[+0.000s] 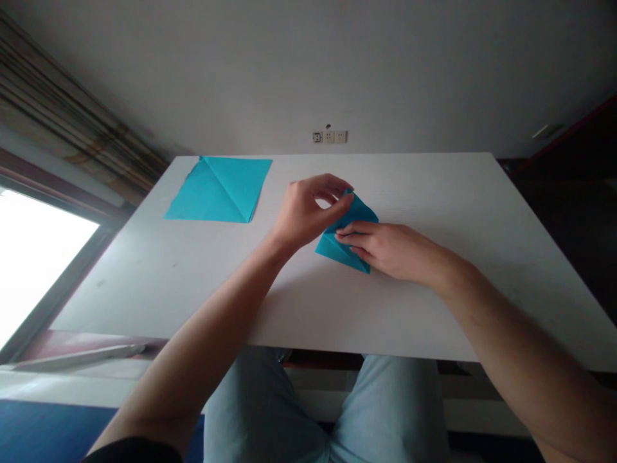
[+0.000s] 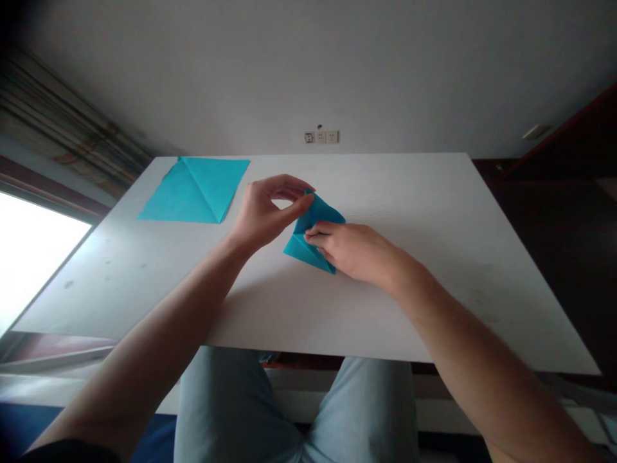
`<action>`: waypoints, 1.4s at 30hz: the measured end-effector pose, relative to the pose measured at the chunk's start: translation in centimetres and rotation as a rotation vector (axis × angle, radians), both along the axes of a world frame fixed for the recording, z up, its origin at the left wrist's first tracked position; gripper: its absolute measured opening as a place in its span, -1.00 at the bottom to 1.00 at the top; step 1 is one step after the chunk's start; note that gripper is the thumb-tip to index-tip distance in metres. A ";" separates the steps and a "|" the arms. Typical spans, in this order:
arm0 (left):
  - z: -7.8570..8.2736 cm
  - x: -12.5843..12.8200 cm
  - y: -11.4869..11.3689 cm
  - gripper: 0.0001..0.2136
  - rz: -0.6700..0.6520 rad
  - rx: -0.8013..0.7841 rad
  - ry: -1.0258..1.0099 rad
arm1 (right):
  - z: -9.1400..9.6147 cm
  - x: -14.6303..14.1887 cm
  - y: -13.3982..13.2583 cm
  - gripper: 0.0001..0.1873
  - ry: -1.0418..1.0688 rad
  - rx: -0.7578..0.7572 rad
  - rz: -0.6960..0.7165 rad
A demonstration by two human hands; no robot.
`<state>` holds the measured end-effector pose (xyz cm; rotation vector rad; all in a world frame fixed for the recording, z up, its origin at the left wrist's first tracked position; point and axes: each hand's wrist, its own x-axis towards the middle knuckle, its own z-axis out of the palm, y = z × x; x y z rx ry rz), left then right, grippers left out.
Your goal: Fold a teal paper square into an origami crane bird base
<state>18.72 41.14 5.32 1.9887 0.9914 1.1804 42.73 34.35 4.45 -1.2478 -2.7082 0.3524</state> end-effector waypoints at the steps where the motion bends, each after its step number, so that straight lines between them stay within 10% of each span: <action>1: 0.0 -0.4 0.2 -0.87 -0.028 -0.007 0.003 | 0.1 0.0 0.0 -0.46 0.006 0.005 0.009; 15: -1.8 -1.1 1.4 -0.75 -0.091 -0.044 -0.056 | 0.2 0.2 -0.1 -0.84 0.111 0.251 -0.135; 36: -2.9 -1.3 2.7 -0.35 -0.121 -0.173 -0.175 | -1.0 0.7 0.8 -0.51 0.468 0.141 -0.027; 42: -2.6 -1.3 2.5 -0.43 -0.122 -0.171 -0.166 | -0.3 0.0 0.4 -0.47 0.594 0.023 -0.200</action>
